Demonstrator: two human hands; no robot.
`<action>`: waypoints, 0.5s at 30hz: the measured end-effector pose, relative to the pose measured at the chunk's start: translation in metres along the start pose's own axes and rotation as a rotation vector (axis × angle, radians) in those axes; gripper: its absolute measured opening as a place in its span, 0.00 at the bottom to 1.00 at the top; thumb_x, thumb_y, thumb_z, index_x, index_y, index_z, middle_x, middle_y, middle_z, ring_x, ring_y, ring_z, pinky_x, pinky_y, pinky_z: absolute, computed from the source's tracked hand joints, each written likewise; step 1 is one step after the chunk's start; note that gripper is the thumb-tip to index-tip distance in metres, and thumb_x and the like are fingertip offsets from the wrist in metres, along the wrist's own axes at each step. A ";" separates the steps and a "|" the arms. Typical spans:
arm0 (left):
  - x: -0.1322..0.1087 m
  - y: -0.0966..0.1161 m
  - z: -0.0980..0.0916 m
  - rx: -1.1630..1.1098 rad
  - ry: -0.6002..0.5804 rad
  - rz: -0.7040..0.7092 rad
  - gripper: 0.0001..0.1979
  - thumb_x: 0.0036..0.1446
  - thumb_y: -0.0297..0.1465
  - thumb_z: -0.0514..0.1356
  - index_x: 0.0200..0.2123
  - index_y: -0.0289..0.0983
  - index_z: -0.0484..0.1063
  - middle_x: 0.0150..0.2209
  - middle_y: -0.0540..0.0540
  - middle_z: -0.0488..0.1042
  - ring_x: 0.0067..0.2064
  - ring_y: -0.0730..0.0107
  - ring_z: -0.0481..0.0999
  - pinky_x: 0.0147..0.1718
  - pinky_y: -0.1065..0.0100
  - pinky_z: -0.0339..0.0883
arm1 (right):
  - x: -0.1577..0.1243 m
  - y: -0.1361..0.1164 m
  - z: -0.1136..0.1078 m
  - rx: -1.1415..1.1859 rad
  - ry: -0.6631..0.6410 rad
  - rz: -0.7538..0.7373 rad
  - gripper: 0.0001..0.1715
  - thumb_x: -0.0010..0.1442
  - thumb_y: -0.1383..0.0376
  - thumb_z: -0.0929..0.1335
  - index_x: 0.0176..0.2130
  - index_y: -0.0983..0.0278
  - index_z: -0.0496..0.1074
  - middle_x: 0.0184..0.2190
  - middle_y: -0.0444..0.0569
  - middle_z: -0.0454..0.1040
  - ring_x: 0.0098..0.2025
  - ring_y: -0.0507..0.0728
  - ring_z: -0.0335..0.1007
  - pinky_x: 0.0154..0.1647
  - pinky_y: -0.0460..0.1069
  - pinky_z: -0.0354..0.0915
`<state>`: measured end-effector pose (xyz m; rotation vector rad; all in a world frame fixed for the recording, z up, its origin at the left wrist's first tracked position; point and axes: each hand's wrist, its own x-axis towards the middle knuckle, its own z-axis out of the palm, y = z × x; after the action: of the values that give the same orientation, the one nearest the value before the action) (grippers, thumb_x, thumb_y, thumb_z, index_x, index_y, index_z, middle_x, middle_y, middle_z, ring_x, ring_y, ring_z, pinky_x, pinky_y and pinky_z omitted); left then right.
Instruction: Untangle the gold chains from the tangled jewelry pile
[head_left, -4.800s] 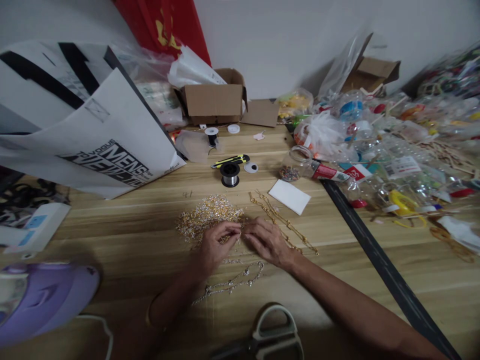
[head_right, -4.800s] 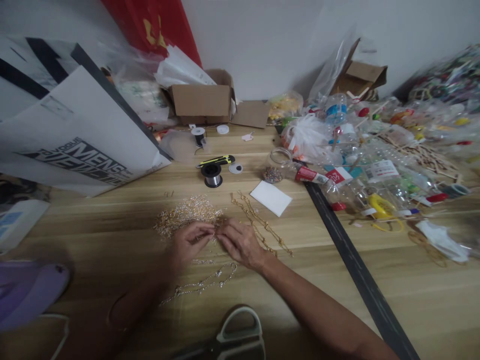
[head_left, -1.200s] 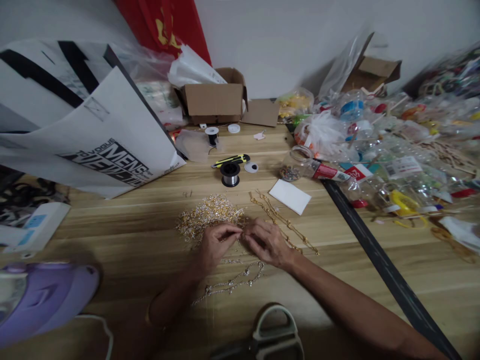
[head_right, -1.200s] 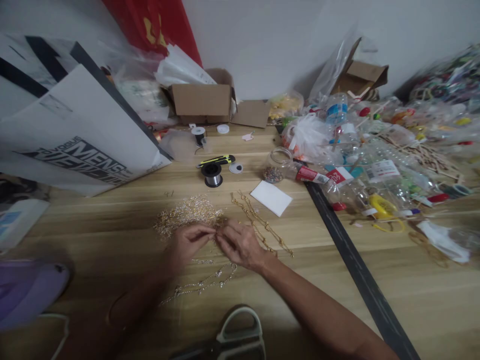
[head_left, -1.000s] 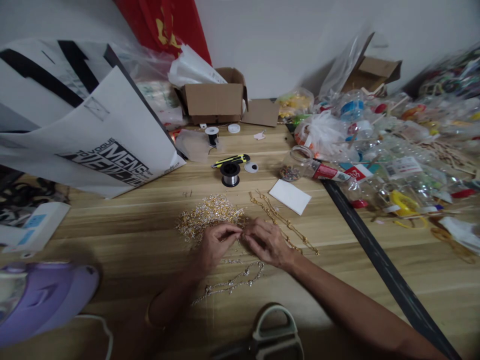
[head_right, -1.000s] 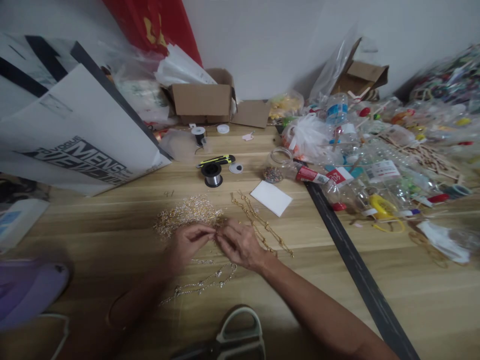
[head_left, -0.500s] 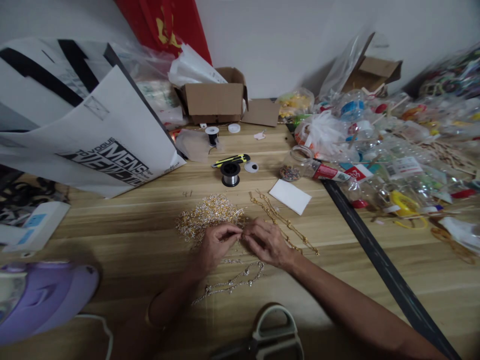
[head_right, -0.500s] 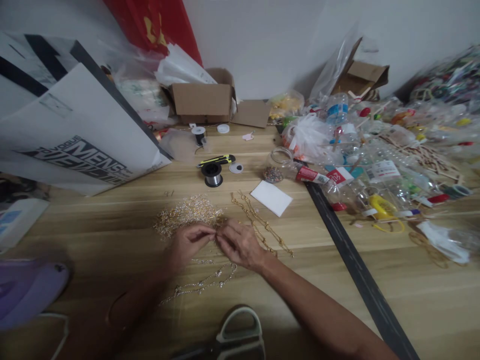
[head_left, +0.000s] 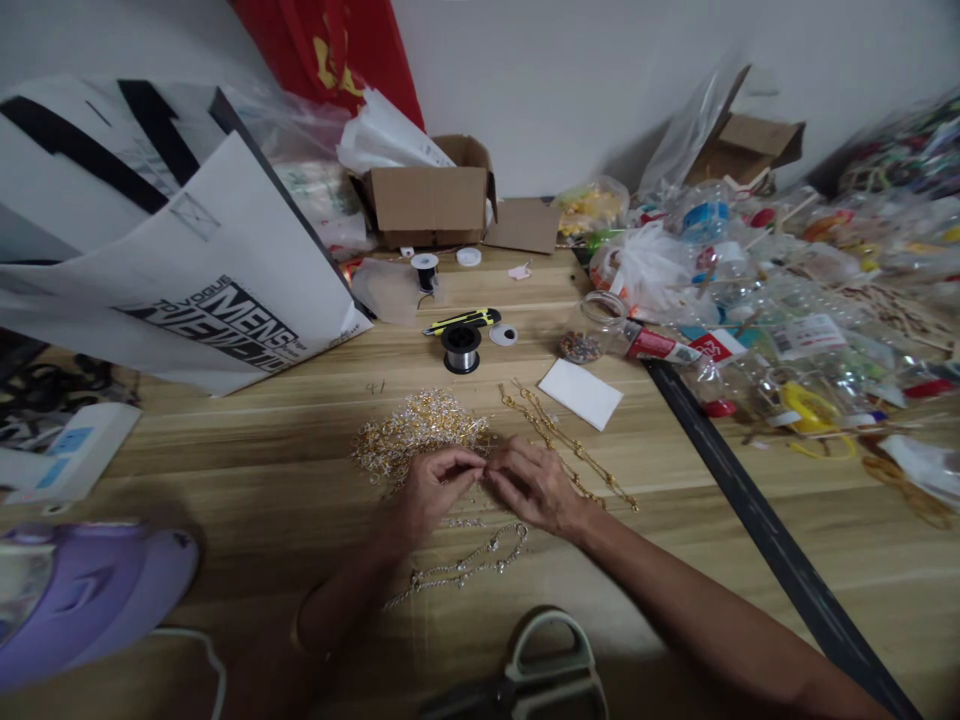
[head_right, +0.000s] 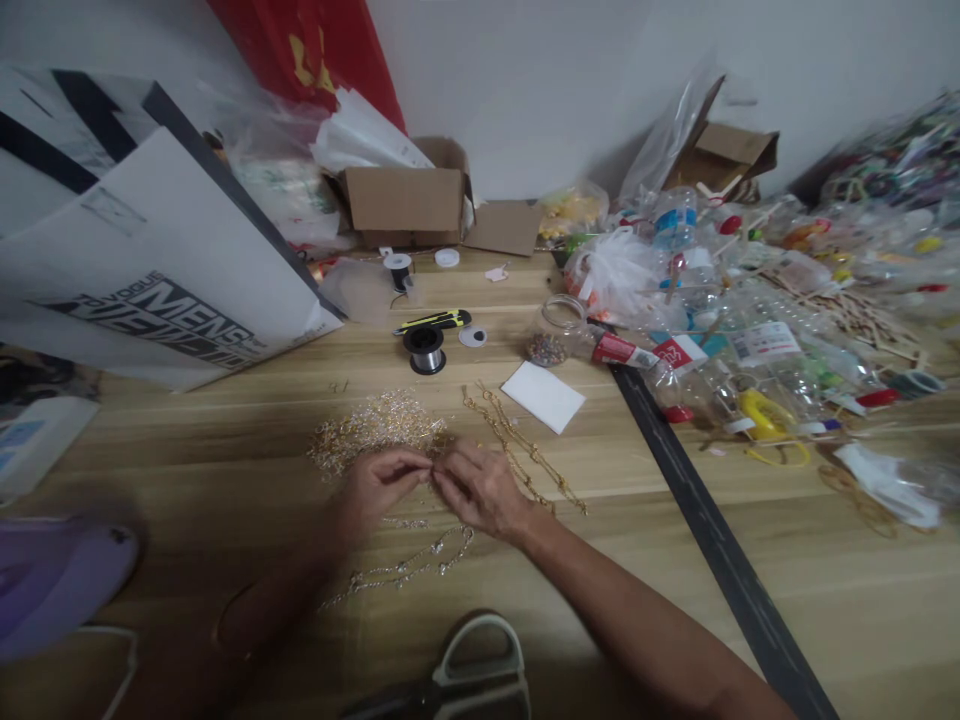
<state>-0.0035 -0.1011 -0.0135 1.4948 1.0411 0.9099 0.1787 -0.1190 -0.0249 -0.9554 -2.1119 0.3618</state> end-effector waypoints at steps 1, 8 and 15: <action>0.000 0.000 0.000 0.000 -0.006 -0.003 0.05 0.48 0.27 0.63 0.30 0.33 0.77 0.29 0.45 0.79 0.32 0.71 0.76 0.33 0.73 0.69 | 0.000 0.000 0.000 -0.003 0.005 0.003 0.03 0.62 0.69 0.63 0.37 0.63 0.67 0.32 0.49 0.71 0.32 0.53 0.66 0.31 0.47 0.63; 0.000 0.000 -0.002 0.013 -0.017 -0.008 0.06 0.51 0.29 0.62 0.31 0.33 0.77 0.29 0.45 0.78 0.31 0.70 0.76 0.32 0.73 0.68 | 0.000 0.001 0.000 -0.007 0.008 0.000 0.03 0.62 0.68 0.63 0.37 0.63 0.67 0.32 0.49 0.71 0.33 0.53 0.68 0.32 0.47 0.63; 0.000 -0.007 -0.002 0.035 0.014 0.021 0.06 0.51 0.30 0.63 0.31 0.34 0.77 0.30 0.46 0.79 0.32 0.70 0.76 0.33 0.72 0.69 | 0.001 0.000 -0.001 -0.008 -0.008 0.005 0.04 0.63 0.68 0.62 0.38 0.63 0.67 0.32 0.50 0.71 0.32 0.54 0.67 0.31 0.47 0.63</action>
<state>-0.0061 -0.0999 -0.0198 1.5330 1.0582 0.9226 0.1790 -0.1184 -0.0236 -0.9650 -2.1202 0.3610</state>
